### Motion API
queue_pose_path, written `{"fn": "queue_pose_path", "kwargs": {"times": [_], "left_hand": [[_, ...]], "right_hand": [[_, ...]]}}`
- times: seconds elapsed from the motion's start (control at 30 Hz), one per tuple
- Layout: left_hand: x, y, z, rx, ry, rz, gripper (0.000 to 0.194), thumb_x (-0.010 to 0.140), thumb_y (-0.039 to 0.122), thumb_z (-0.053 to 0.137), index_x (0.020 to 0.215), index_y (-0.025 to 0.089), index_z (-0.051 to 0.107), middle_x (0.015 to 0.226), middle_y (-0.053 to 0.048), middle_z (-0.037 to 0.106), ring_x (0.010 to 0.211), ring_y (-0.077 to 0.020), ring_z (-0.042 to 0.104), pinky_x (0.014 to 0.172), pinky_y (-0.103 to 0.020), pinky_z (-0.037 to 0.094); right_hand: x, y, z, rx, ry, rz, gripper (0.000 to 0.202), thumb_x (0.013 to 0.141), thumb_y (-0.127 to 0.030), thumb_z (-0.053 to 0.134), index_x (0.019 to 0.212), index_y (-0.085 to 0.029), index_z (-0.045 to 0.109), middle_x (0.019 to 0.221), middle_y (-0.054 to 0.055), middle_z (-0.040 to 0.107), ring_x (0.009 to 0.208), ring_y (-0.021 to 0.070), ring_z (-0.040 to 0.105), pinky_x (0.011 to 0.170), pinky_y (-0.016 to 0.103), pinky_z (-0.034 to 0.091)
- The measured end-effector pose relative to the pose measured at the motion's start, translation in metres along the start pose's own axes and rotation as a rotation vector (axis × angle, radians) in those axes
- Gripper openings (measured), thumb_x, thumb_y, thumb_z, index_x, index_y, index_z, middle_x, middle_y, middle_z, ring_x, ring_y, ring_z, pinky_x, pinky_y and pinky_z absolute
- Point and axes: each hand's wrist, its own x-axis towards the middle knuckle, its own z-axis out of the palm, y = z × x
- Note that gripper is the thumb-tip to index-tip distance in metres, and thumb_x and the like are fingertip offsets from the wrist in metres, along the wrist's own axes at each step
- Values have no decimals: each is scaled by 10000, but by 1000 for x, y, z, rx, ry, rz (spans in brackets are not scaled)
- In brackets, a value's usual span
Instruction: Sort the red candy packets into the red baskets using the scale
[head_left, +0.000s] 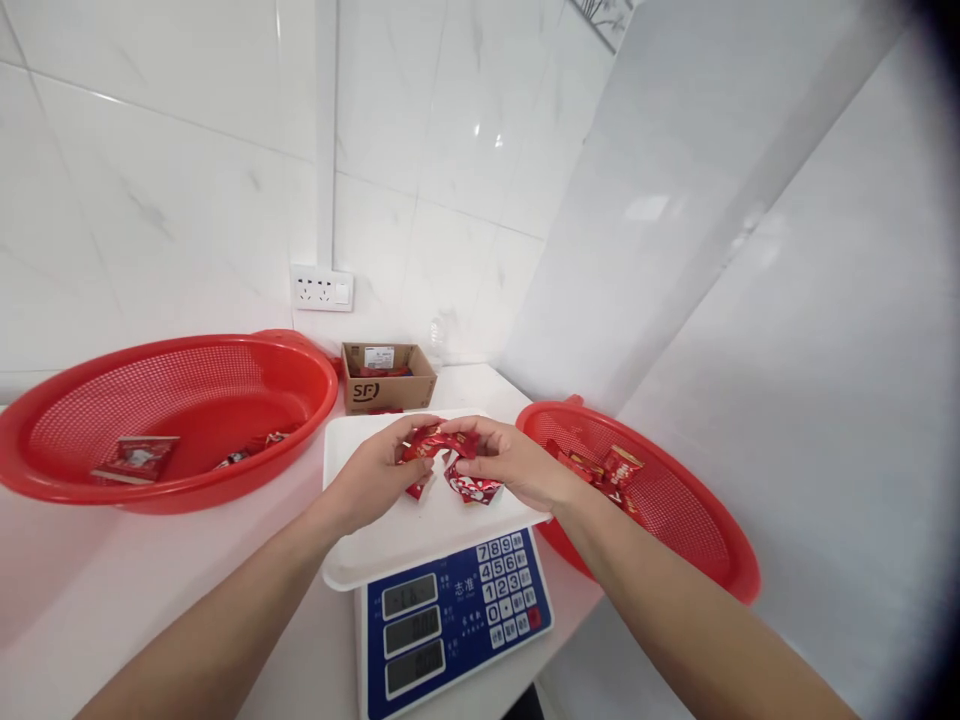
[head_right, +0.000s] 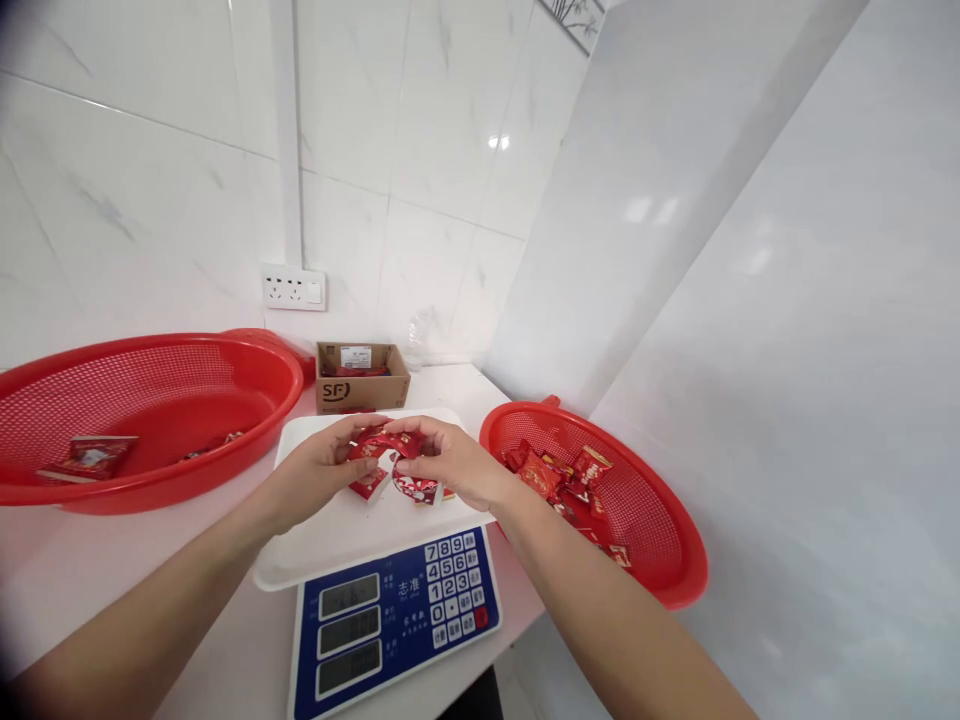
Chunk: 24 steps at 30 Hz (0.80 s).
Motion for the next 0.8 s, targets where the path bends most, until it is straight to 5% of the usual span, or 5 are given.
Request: {"fn": "queue_pose_path", "kwargs": {"times": [0.2,0.47,0.6,0.8], "left_hand": [[-3,14,-12,349,111,-31,415,814,310,526,1224,245,530,960,-22,664,694,-165,631,625,-284,498],[-6,20,-14,552,63,-53,357,854,383,482,1178,264,573,1019,-15,691,838,-200,652,722,-293,487],[-13,28,-18,625,-116,-57,297,841,325,480,1101,278,614,1021,-1,702,914,-216,641,739,-290,479],[-17,27,-19,773,-386,-28,291,804,200,472,1026,289,637,1029,-1,677,920,-217,617,740,-293,454]], "right_hand": [[3,2,-8,-75,81,-31,458,696,-117,675,1125,-264,611,1068,-1,679,893,118,632,821,283,493],[-3,-5,-11,-435,333,75,537,734,-84,618,1239,-248,542,1239,82,578,991,182,608,741,320,536],[-6,-8,-1,-436,421,7,440,785,-138,592,1211,-239,545,971,48,633,860,164,632,707,327,542],[-8,13,24,-588,284,-302,321,774,-150,574,1085,-224,597,1157,71,588,1079,187,579,912,366,494]]}}
